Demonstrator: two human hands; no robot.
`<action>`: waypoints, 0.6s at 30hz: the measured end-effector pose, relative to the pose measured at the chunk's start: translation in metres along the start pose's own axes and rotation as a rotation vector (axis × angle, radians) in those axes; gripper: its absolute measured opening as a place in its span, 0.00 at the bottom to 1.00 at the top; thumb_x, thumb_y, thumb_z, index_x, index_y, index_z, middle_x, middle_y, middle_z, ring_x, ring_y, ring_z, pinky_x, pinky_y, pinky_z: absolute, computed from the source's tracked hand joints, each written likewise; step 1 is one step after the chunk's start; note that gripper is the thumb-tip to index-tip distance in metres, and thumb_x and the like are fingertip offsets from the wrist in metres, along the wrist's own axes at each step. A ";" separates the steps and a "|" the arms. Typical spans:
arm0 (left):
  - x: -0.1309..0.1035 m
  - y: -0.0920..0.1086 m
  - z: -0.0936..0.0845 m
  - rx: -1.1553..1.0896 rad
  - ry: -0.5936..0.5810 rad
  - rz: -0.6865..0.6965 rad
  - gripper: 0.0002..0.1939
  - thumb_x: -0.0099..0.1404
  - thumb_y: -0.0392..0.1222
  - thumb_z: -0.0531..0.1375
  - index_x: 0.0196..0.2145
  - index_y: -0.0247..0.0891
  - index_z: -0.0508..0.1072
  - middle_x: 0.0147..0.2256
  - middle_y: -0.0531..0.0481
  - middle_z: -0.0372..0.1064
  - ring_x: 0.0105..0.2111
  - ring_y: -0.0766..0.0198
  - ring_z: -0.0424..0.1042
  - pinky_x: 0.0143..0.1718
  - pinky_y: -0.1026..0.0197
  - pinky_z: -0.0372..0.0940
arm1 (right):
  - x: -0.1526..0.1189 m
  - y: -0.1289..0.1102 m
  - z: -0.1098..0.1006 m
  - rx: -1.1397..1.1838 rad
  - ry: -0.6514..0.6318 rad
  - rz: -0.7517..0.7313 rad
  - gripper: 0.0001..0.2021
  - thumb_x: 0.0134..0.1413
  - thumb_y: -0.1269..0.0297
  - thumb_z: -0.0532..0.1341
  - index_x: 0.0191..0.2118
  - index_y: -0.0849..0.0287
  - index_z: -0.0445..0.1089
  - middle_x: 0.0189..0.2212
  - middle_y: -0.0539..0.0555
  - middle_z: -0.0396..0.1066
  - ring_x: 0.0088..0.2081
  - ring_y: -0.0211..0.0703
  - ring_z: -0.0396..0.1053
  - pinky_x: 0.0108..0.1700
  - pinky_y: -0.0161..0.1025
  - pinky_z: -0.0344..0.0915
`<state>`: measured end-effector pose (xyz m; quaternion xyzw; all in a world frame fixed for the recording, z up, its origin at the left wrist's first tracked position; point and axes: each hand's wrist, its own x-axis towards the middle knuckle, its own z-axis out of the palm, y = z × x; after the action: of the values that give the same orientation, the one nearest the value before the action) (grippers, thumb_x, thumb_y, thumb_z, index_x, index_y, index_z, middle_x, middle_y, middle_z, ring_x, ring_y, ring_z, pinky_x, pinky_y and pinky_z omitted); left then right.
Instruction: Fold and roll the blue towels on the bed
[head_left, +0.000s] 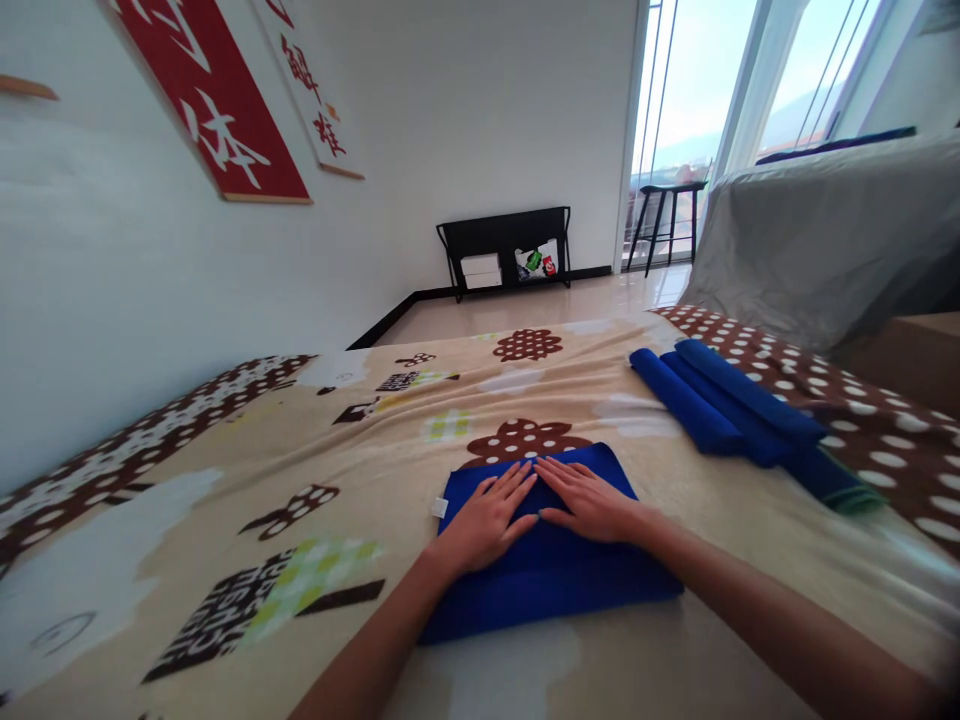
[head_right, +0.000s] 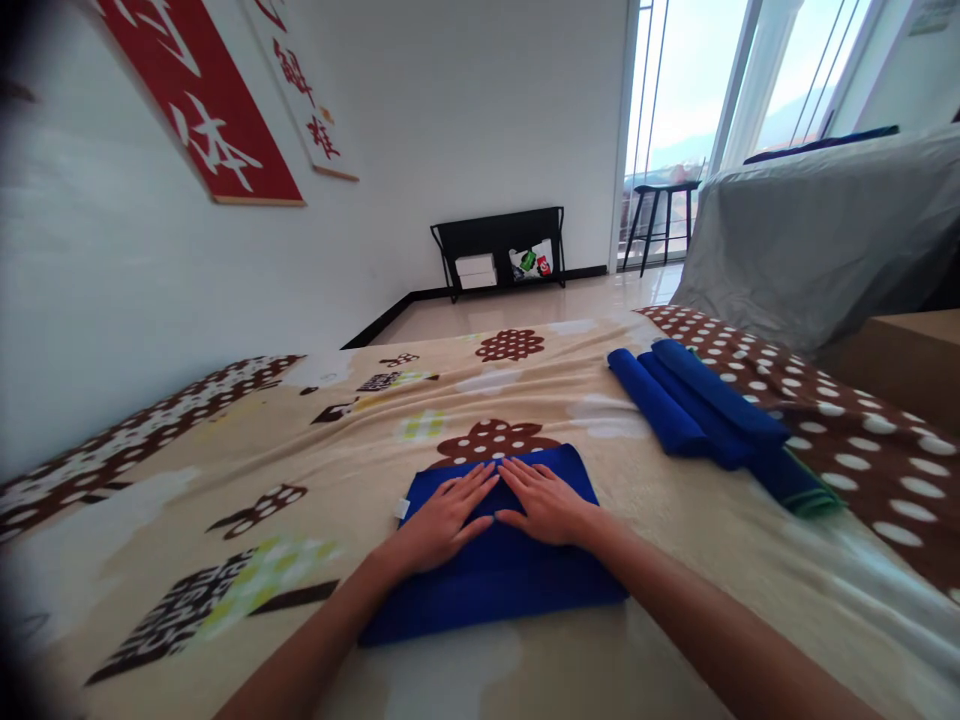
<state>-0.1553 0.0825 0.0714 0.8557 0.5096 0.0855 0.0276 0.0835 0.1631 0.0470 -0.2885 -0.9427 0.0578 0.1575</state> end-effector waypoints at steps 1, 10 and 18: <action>-0.002 -0.003 0.004 0.019 -0.019 -0.020 0.30 0.72 0.56 0.48 0.67 0.51 0.47 0.67 0.48 0.49 0.67 0.61 0.49 0.64 0.50 0.51 | -0.002 0.001 0.004 0.001 -0.012 0.008 0.32 0.64 0.42 0.50 0.68 0.49 0.51 0.67 0.52 0.52 0.67 0.42 0.50 0.65 0.45 0.51; -0.067 -0.054 0.001 0.143 0.139 -0.367 0.23 0.73 0.40 0.44 0.63 0.43 0.59 0.64 0.40 0.56 0.64 0.51 0.56 0.58 0.37 0.56 | -0.070 0.060 -0.014 -0.051 0.061 0.326 0.25 0.70 0.54 0.42 0.67 0.53 0.53 0.66 0.59 0.52 0.68 0.49 0.47 0.65 0.61 0.47; -0.154 0.041 -0.015 0.327 0.281 -0.025 0.26 0.62 0.32 0.55 0.59 0.41 0.65 0.54 0.46 0.70 0.54 0.57 0.68 0.55 0.54 0.61 | -0.164 -0.008 -0.039 -0.120 0.094 -0.019 0.26 0.63 0.66 0.54 0.66 0.48 0.56 0.62 0.53 0.62 0.61 0.46 0.62 0.60 0.51 0.60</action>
<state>-0.1941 -0.0724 0.0739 0.8222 0.5259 0.1196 -0.1820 0.2208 0.0653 0.0417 -0.2908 -0.9387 -0.0140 0.1848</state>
